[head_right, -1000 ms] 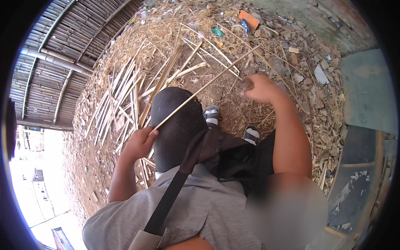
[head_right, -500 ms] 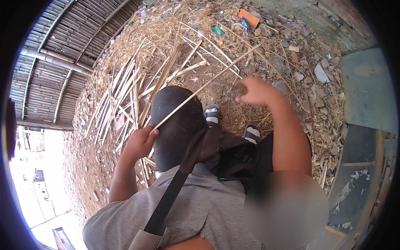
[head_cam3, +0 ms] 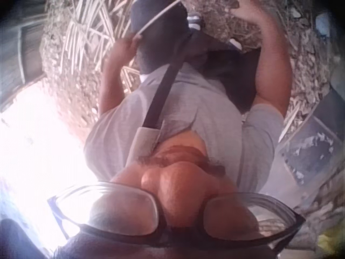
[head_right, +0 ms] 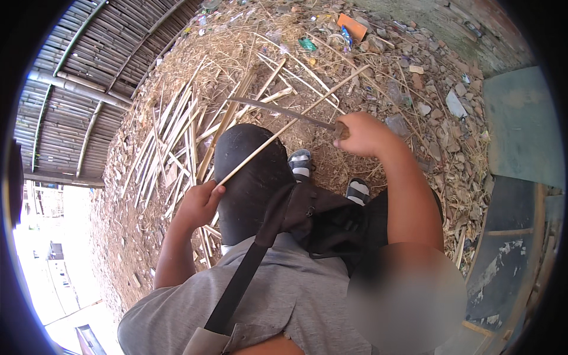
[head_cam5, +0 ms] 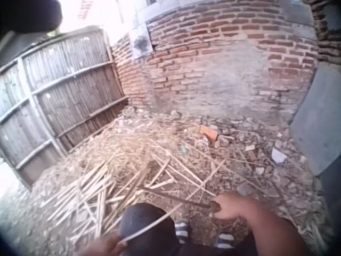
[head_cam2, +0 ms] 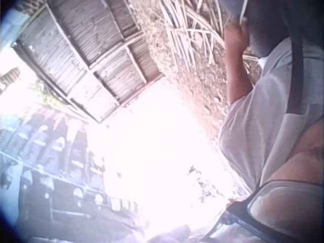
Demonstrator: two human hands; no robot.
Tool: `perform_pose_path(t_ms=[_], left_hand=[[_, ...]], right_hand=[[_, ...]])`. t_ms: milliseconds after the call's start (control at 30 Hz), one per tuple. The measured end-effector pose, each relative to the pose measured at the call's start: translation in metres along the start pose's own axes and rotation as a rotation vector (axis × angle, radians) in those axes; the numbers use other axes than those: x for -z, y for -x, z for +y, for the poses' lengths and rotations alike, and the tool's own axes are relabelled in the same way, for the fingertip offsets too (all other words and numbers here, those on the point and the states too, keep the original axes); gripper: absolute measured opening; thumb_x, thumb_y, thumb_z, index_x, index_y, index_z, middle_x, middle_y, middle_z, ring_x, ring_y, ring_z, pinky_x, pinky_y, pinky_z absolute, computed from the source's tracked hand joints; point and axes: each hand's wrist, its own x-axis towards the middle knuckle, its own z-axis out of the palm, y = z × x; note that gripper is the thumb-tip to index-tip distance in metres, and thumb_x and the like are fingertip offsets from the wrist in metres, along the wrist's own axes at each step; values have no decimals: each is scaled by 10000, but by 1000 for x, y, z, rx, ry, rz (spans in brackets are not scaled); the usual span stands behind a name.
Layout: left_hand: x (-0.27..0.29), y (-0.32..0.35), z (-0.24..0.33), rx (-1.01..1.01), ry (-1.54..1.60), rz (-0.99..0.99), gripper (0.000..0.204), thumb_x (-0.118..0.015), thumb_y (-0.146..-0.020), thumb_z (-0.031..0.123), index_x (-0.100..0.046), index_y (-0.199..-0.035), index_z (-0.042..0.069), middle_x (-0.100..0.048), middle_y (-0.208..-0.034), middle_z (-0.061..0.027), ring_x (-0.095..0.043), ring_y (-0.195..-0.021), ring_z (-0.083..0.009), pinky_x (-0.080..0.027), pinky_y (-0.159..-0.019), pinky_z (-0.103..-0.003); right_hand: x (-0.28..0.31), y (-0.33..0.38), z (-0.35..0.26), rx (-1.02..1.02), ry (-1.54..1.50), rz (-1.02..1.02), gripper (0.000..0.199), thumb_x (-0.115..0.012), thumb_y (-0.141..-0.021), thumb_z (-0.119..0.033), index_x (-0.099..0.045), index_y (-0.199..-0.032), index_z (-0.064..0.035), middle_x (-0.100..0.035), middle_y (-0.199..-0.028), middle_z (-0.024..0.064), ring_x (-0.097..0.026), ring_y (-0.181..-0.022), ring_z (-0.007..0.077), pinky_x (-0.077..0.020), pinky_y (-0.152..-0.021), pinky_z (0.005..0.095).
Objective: The person shaves a strip of bamboo with a machete, holding the strip against their leg and drawing the blade across the surface to remove wood. They turn the strip over and pick up another piece from the ground to continue.
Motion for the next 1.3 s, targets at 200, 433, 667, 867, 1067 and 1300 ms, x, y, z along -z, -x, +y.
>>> perform_pose_path(t_ms=[200,433,667,867,1067,1300], left_hand=[[-1,-3,-1,-17,16,14,496,-496,-1059,433,-568,-836,-4,-620,-742,-275,-614,-791,-511,-461,-700,-564],[4,-2,5,-2,25,-13,501,-500,-1058,430,-564,-816,-4,-619,-737,-272,-613,-782,-503,-457,-690,-561],[-3,0,-5,-30,-7,20,491,-492,-1064,424,-564,-828,-1,-613,-725,-268,-607,-760,-504,-451,-675,-560],[-2,-3,0,-30,48,20,490,-490,-1065,423,-557,-833,-3,-610,-715,-263,-605,-756,-503,-451,-675,-561],[-4,-1,2,-21,22,16,488,-498,-1063,420,-553,-823,-2,-608,-710,-263,-606,-745,-499,-450,-661,-561],[-11,3,0,-37,-48,97,460,-517,-1056,405,-540,-814,14,-602,-701,-253,-609,-728,-496,-447,-641,-557]], right_hand=[[8,-2,45,-150,-270,268,484,-793,-827,-312,-675,-1173,5,-724,-973,161,-696,-879,287,-525,-801,415],[-7,3,32,-46,-158,272,480,-785,-832,-338,-669,-1151,2,-724,-997,181,-696,-951,339,-523,-829,456],[11,0,-5,-8,-56,-46,536,-808,-825,-330,-662,-1218,3,-722,-1000,178,-695,-946,306,-522,-828,427],[21,-2,46,-255,-267,235,621,-802,-834,-334,-625,-1332,-8,-706,-1190,203,-691,-1063,315,-521,-930,415],[7,7,4,-63,-80,95,541,-804,-828,-336,-660,-1225,1,-722,-1034,181,-697,-969,334,-533,-855,431],[9,-2,27,-50,-135,95,475,-802,-826,-292,-672,-1176,2,-721,-980,152,-689,-924,309,-525,-839,419]])
